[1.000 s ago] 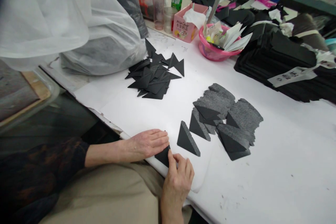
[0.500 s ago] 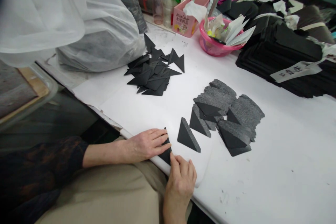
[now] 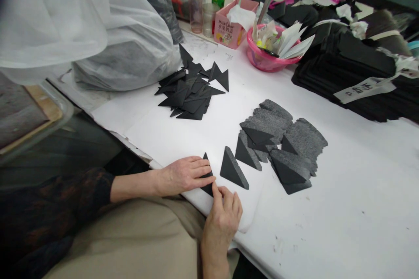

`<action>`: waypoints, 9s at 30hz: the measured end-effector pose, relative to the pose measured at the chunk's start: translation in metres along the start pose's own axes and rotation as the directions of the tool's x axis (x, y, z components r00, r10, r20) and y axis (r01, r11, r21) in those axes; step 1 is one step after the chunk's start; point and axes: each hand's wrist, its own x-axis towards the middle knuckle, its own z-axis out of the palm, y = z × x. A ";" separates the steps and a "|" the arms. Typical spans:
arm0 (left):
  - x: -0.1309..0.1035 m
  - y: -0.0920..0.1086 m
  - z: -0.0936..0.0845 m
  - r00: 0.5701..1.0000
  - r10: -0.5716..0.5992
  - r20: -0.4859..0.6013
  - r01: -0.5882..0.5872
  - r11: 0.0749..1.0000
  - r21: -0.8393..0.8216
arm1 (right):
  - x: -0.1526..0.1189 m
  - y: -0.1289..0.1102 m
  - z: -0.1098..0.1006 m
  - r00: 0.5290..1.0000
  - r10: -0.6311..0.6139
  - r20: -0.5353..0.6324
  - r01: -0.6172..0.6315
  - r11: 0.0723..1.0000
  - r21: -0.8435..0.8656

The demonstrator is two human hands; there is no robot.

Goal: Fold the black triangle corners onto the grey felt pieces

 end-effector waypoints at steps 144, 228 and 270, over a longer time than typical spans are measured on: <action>-0.009 0.009 0.012 0.988 -0.114 -0.105 0.083 0.961 -0.263 | -0.040 0.027 -0.019 0.990 -0.125 0.071 0.136 0.976 -0.168; 0.019 0.015 0.013 0.827 -0.548 0.123 0.446 0.507 -0.738 | 0.033 0.030 -0.009 0.781 0.585 0.217 -0.607 0.631 0.483; 0.020 -0.005 0.026 0.977 -0.199 -0.073 0.191 0.976 -0.100 | 0.019 0.016 0.008 0.984 0.147 -0.097 -0.138 0.986 0.098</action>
